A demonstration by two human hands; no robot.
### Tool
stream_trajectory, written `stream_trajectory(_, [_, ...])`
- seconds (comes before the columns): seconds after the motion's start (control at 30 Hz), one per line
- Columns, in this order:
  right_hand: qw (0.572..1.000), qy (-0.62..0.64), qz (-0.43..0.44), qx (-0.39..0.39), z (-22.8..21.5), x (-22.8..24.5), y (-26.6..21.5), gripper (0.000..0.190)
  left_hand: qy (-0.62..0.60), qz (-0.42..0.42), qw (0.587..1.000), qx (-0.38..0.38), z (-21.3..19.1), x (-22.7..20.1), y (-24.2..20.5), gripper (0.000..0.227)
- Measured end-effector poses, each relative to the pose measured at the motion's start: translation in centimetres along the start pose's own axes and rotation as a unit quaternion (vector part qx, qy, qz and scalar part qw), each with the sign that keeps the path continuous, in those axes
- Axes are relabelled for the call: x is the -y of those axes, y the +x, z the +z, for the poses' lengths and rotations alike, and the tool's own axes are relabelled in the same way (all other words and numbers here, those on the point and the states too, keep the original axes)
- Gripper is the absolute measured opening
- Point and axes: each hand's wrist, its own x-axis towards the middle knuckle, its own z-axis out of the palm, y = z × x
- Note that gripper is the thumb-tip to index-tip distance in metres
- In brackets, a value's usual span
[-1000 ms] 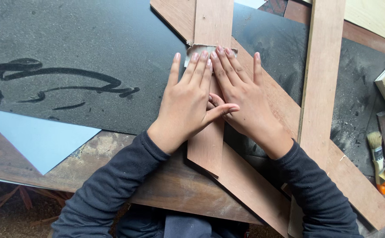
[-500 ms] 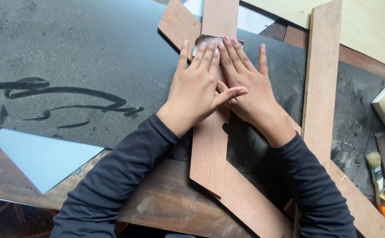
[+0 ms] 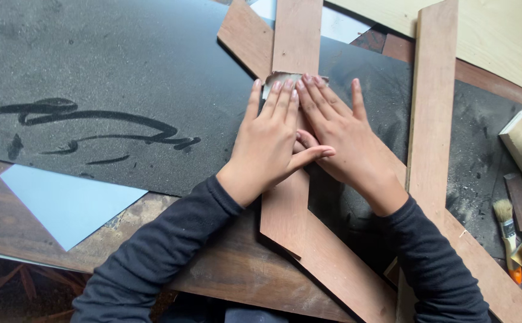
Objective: The person sands a wooden frame with sandpaper, smoothing the surface and edges. They then use a brush to remove dust from the frame.
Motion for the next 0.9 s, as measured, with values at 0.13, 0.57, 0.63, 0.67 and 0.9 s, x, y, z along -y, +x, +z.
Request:
stream_trajectory(0.13, [1.0, -0.005, 0.008, -0.015, 0.2, -0.9, 1.7, 0.068, -0.008, -0.005, 1.0, -0.011, 0.8, 1.1, 2.0, 0.109])
stream_trajectory(0.57, [1.0, 0.008, -0.025, -0.013, -1.7, 1.1, -1.4, 0.063, -0.011, 0.005, 1.0, -0.017, -2.4, -0.4, -1.3, 0.1])
stream_trajectory(0.63, [0.999, 0.003, -0.023, -0.027, -1.8, 0.8, -1.7, 0.062, 0.02, 0.027, 0.999, -0.011, -2.5, -1.1, -1.4, 0.097])
stream_trajectory(0.67, [0.999, -0.005, -0.004, -0.032, -1.9, 0.1, -2.6, 0.062, 0.01, 0.024, 1.0, -0.007, -2.4, -1.5, -1.1, 0.095])
stream_trajectory(0.9, [0.983, 0.058, -0.013, -0.176, 2.5, -3.6, 0.1, 0.05, -0.039, 0.041, 0.998, 0.001, -2.5, -0.6, 1.3, 0.077])
